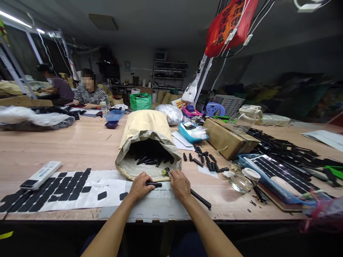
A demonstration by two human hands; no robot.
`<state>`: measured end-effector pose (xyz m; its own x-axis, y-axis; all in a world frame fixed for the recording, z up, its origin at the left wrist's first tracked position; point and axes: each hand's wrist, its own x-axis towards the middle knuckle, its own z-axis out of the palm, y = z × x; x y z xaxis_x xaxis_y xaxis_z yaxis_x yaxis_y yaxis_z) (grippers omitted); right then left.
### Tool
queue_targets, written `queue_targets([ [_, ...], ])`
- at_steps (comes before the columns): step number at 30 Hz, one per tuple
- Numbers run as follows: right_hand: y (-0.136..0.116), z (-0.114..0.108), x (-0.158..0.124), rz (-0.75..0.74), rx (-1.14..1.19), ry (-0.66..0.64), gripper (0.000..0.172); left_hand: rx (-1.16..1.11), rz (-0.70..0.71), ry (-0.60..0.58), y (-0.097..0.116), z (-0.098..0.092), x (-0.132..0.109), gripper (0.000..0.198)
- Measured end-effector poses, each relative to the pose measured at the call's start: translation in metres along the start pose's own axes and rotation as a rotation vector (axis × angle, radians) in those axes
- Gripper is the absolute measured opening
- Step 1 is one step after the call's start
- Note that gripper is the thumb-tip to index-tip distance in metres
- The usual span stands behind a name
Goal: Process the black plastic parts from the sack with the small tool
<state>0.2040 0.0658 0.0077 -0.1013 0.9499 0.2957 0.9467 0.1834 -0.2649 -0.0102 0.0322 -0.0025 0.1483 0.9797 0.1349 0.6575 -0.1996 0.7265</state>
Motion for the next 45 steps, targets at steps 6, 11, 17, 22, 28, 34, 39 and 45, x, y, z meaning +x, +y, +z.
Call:
queue_targets([
  [6,0.011,0.021,-0.002,-0.072,-0.111,0.069,0.016,0.002,0.064,-0.035,-0.004,-0.001,0.003,0.024],
  [11,0.009,0.02,-0.003,-0.057,-0.125,0.08,0.014,-0.004,0.061,-0.007,-0.007,0.0,0.004,0.039],
  [17,0.008,0.019,-0.002,-0.04,-0.114,0.069,0.014,-0.068,0.07,0.022,-0.005,-0.002,0.002,0.04],
  [22,0.008,0.019,-0.002,-0.039,-0.112,0.053,0.014,-0.098,-0.004,0.033,0.002,-0.004,0.001,0.023],
  [28,0.006,0.016,-0.001,-0.023,-0.104,0.03,0.015,-0.101,0.006,0.033,0.002,-0.004,-0.002,0.011],
  [34,0.006,0.016,-0.002,-0.03,-0.088,0.038,0.017,-0.171,0.014,-0.029,0.003,-0.011,0.001,0.02],
  [39,0.006,0.014,-0.002,-0.028,-0.092,0.031,0.017,-0.339,0.07,0.003,0.03,-0.022,-0.02,0.031],
  [45,0.005,0.014,-0.002,-0.029,-0.103,0.035,0.017,-0.838,-0.268,-0.549,0.026,0.021,-0.115,0.046],
])
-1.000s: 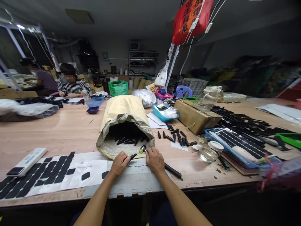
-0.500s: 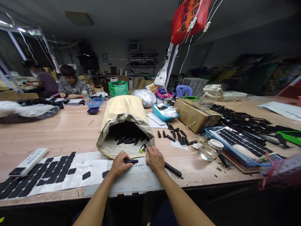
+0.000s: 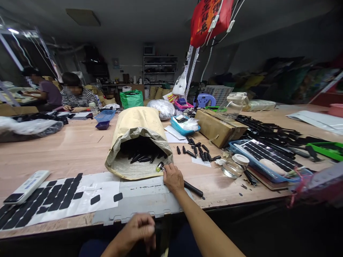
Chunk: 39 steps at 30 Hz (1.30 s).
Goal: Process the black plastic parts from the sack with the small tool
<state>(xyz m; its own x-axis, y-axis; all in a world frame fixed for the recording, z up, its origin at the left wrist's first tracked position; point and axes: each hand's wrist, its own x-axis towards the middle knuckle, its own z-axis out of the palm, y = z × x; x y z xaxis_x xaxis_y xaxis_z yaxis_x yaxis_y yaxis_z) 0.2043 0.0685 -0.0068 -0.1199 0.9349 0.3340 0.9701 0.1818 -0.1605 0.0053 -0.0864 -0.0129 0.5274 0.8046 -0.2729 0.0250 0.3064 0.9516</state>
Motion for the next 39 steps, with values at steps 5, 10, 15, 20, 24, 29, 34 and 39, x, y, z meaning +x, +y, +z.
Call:
queue_targets([
  [5,0.0,0.001,0.0,-0.004,-0.004,0.014,0.015,0.238,-0.386,0.233,-0.096,0.002,-0.001,0.059],
  [10,0.001,0.002,-0.001,-0.014,-0.003,0.031,0.014,0.422,-0.476,0.394,-0.107,-0.009,0.004,0.041],
  [15,0.0,0.002,-0.001,-0.01,-0.026,0.026,0.015,0.417,-0.394,-0.104,-0.01,-0.002,-0.007,0.052],
  [20,0.0,0.002,0.0,-0.003,-0.027,0.016,0.015,0.412,-0.027,0.119,0.099,-0.043,0.034,0.044],
  [24,0.001,0.003,0.0,-0.002,-0.009,0.016,0.015,0.842,0.098,0.876,0.119,-0.099,0.096,0.031],
  [29,0.001,0.001,0.0,0.003,0.01,0.007,0.014,1.159,-0.053,0.946,0.104,-0.133,0.135,0.027],
  [34,0.0,-0.001,0.001,0.014,0.019,-0.013,0.015,1.234,0.003,0.927,0.1,-0.12,0.12,0.022],
  [39,-0.001,-0.001,0.0,0.02,0.02,-0.005,0.015,1.051,0.206,0.554,0.083,-0.087,0.092,0.017],
])
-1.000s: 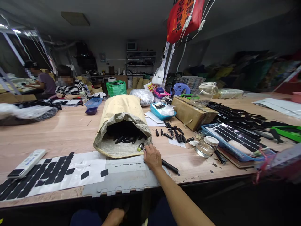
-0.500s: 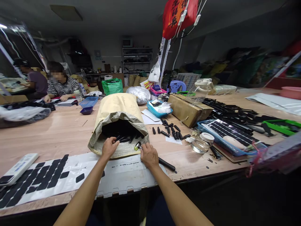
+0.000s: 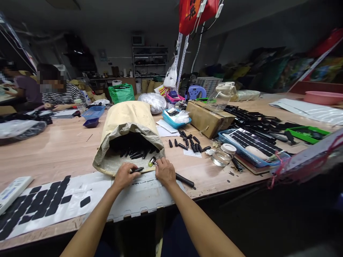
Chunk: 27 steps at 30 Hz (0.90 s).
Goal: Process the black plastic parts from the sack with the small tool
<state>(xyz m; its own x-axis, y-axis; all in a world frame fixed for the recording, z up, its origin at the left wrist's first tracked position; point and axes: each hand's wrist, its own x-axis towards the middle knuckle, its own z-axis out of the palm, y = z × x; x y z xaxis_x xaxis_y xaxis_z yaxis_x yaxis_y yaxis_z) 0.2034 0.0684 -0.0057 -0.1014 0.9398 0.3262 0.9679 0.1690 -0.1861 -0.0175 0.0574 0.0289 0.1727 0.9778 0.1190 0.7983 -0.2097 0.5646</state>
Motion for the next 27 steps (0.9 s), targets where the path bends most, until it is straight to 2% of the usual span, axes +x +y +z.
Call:
queue_targets([
  [2,0.0,0.0,-0.001,0.001,-0.004,0.001,0.016,-0.042,0.031,-0.037,0.004,0.009,-0.012,0.018],
  [4,0.0,0.001,-0.001,-0.003,-0.005,-0.001,0.017,-0.057,0.014,-0.015,0.004,0.017,-0.017,0.02],
  [9,0.004,-0.007,0.003,-0.014,0.049,-0.065,0.02,-0.071,0.009,-0.009,-0.001,0.023,-0.017,0.021],
  [12,0.004,-0.019,0.004,0.012,0.171,-0.101,0.021,-0.095,0.004,-0.014,-0.003,0.023,-0.016,0.022],
  [18,-0.013,-0.032,-0.019,-0.088,0.514,-0.007,0.027,-0.106,-0.01,-0.023,-0.002,0.022,-0.018,0.025],
  [22,-0.026,-0.032,-0.035,-0.096,0.486,-0.063,0.026,-0.108,-0.016,-0.013,-0.001,0.022,-0.019,0.025],
  [25,-0.031,-0.034,-0.036,-0.052,0.441,-0.114,0.025,-0.108,-0.023,-0.011,-0.001,0.022,-0.019,0.023],
  [27,-0.034,-0.037,-0.034,-0.041,0.44,-0.103,0.025,-0.106,-0.03,-0.01,-0.001,0.023,-0.018,0.021],
])
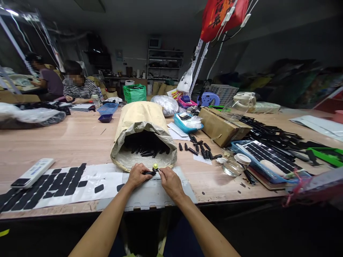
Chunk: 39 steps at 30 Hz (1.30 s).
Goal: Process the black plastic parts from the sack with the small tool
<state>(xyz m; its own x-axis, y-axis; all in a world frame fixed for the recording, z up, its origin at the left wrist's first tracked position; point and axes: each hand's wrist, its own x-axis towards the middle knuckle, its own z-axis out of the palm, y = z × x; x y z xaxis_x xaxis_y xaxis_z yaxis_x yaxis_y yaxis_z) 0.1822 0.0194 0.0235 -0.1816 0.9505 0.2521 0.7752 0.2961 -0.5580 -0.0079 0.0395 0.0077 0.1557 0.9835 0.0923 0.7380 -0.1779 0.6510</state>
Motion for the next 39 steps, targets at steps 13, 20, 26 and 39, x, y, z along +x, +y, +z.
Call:
queue_targets([
  [13,0.007,0.001,0.019,0.006,-0.067,0.043,0.023,-0.011,-0.044,-0.022,0.001,0.001,0.001,0.025],
  [20,0.048,0.009,0.033,0.037,-0.453,0.054,0.02,-0.016,-0.045,-0.05,0.003,-0.003,0.0,0.022],
  [26,0.052,0.02,0.028,0.021,-0.521,0.121,0.017,-0.182,-0.025,-0.054,-0.002,-0.003,0.001,0.028],
  [39,0.045,0.016,0.03,0.054,-0.49,0.095,0.017,-1.075,0.057,-0.042,0.062,-0.129,-0.042,0.024],
])
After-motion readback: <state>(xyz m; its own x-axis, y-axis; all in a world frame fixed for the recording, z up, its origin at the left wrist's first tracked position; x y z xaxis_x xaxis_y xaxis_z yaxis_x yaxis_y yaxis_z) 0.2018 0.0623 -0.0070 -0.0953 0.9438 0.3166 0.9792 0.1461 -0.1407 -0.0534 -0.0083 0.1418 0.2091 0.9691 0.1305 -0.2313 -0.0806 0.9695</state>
